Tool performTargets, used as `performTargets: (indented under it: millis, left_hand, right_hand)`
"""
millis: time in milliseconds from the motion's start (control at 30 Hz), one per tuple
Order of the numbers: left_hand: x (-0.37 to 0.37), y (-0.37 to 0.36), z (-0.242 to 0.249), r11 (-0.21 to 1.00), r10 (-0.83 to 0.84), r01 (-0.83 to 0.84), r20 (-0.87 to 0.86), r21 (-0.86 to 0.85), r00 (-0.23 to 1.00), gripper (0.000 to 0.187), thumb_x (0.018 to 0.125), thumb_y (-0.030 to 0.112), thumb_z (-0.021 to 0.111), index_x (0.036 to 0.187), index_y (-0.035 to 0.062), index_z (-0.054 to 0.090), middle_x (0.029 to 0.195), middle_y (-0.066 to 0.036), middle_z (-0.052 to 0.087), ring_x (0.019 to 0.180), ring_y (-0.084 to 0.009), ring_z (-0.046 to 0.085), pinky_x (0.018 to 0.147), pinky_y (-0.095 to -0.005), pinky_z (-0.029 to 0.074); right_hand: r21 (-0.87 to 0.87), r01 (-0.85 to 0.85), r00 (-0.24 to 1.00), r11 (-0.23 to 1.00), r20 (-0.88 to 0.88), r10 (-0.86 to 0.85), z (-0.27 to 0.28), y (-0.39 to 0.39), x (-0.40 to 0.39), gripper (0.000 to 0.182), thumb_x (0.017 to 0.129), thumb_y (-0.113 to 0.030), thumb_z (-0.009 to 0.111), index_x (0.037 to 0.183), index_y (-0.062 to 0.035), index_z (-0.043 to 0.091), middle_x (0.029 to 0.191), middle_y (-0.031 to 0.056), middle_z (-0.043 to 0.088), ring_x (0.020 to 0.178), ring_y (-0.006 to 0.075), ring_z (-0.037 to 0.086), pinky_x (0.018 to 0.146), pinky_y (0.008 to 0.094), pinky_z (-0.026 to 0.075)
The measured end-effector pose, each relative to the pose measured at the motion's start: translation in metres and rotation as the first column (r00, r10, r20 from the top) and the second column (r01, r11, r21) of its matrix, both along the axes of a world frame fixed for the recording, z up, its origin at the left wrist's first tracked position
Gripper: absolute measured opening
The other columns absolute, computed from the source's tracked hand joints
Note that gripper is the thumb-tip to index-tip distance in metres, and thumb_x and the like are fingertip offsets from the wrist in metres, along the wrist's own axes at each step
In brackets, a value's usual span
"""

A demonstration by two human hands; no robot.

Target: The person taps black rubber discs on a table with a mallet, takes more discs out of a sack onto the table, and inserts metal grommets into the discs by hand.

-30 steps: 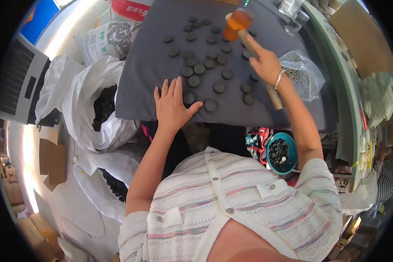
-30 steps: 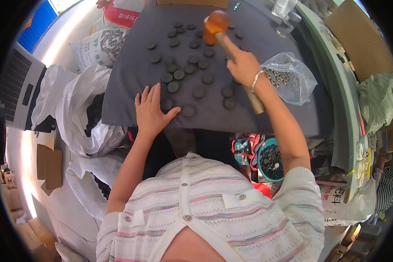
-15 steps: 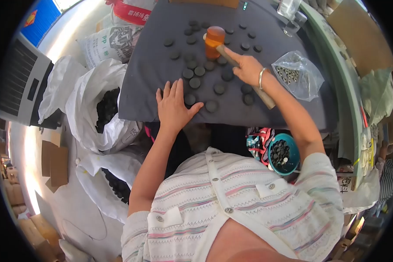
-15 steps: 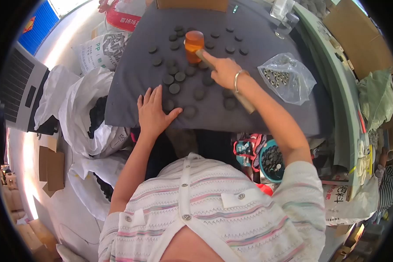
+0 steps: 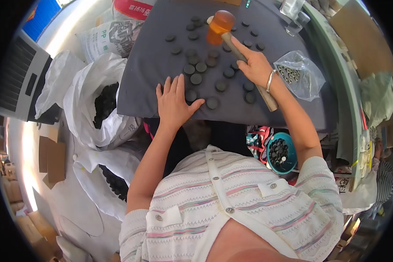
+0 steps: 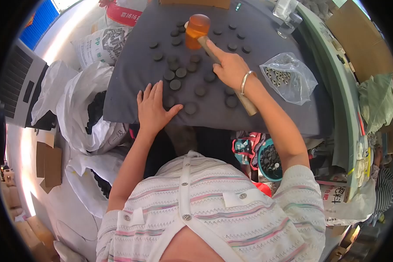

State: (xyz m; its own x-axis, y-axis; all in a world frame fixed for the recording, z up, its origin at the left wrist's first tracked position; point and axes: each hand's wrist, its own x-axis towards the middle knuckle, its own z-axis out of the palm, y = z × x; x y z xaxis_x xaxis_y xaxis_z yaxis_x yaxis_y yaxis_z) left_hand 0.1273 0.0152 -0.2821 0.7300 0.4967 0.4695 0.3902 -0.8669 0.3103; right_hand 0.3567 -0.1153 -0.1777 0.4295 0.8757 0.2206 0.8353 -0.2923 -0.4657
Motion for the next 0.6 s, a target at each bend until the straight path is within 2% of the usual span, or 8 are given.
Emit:
performTargets:
  millis: [67,100,200,233,333,433,533,600]
  left_hand:
    - [-0.001,-0.002,0.002,1.0,-0.005,0.005,-0.013,-0.001,1.0,0.09,0.07,0.055,0.074,0.133,-0.0026,0.047,0.131,-0.016,0.055,0.127,-0.0376,0.045,0.106,-0.056,0.029]
    - [-0.003,-0.002,0.003,1.0,-0.014,0.014,-0.028,-0.003,1.0,0.09,0.07,0.056,0.074,0.133,-0.0025,0.047,0.131,-0.016,0.055,0.127,-0.0375,0.045,0.106,-0.056,0.029]
    - [-0.004,0.0,0.003,1.0,-0.013,0.013,-0.016,0.01,1.0,0.09,0.07,0.056,0.073,0.133,-0.0021,0.047,0.131,-0.016,0.055,0.127,-0.0375,0.045,0.106,-0.0561,0.029]
    - [-0.001,0.001,0.003,1.0,-0.016,0.016,0.0,0.015,1.0,0.09,0.07,0.057,0.073,0.133,-0.002,0.047,0.131,-0.016,0.055,0.126,-0.0375,0.045,0.106,-0.0561,0.029]
    - [0.0,0.001,0.0,1.0,-0.009,0.009,0.011,0.024,1.0,0.09,0.07,0.057,0.072,0.133,-0.0017,0.047,0.131,-0.017,0.055,0.126,-0.0376,0.045,0.106,-0.0563,0.029]
    - [0.001,0.0,0.003,1.0,-0.003,0.004,-0.008,0.022,1.0,0.09,0.07,0.057,0.073,0.133,-0.0016,0.047,0.131,-0.016,0.055,0.126,-0.0375,0.046,0.106,-0.0562,0.029]
    - [0.0,0.001,0.004,1.0,-0.001,0.001,-0.018,0.01,1.0,0.091,0.07,0.057,0.073,0.134,-0.0017,0.046,0.13,-0.016,0.055,0.126,-0.0377,0.046,0.106,-0.0561,0.03]
    - [-0.004,0.0,0.001,1.0,-0.012,0.013,-0.023,0.022,1.0,0.091,0.07,0.057,0.073,0.134,-0.0018,0.046,0.13,-0.017,0.055,0.126,-0.0379,0.046,0.106,-0.0559,0.03]
  right_hand:
    - [-0.125,-0.014,0.992,0.992,0.126,0.03,-0.029,0.001,-0.002,0.072,0.08,-0.01,0.057,0.147,-0.0222,0.033,0.093,0.0255,0.064,0.083,0.0385,0.064,0.079,0.0422,0.051]
    - [-0.215,0.084,0.987,0.973,0.155,-0.051,-0.037,0.002,-0.004,0.073,0.081,-0.009,0.057,0.148,-0.0227,0.031,0.093,0.0255,0.064,0.082,0.0392,0.064,0.079,0.0434,0.051]
    - [-0.241,0.056,0.998,0.969,0.048,-0.046,-0.02,0.003,0.006,0.074,0.081,-0.009,0.057,0.148,-0.0225,0.03,0.093,0.0253,0.065,0.083,0.0397,0.064,0.079,0.0443,0.051]
    - [-0.25,0.071,0.997,0.966,0.046,-0.062,-0.012,0.0,0.003,0.075,0.081,-0.008,0.058,0.148,-0.0217,0.03,0.099,0.0249,0.065,0.086,0.0398,0.064,0.08,0.044,0.05]
    - [-0.007,0.009,1.0,1.0,0.003,-0.009,0.001,-0.022,-0.012,0.075,0.081,-0.012,0.056,0.149,-0.0259,0.027,0.092,0.0252,0.064,0.087,0.0413,0.062,0.082,0.0471,0.049]
    - [-0.083,-0.081,0.981,0.993,0.17,0.095,-0.033,-0.033,-0.02,0.073,0.081,-0.012,0.057,0.148,-0.0236,0.03,0.095,0.0249,0.064,0.089,0.0411,0.062,0.082,0.0465,0.048]
    - [-0.106,-0.056,0.998,0.993,-0.033,0.053,-0.03,-0.029,-0.02,0.072,0.081,-0.012,0.058,0.147,-0.022,0.032,0.097,0.0245,0.064,0.09,0.0404,0.063,0.082,0.0452,0.049]
    - [-0.063,-0.033,0.997,0.997,-0.069,0.028,-0.02,-0.035,-0.028,0.072,0.081,-0.009,0.058,0.147,-0.0227,0.033,0.1,0.0225,0.065,0.083,0.0337,0.064,0.08,0.0387,0.049]
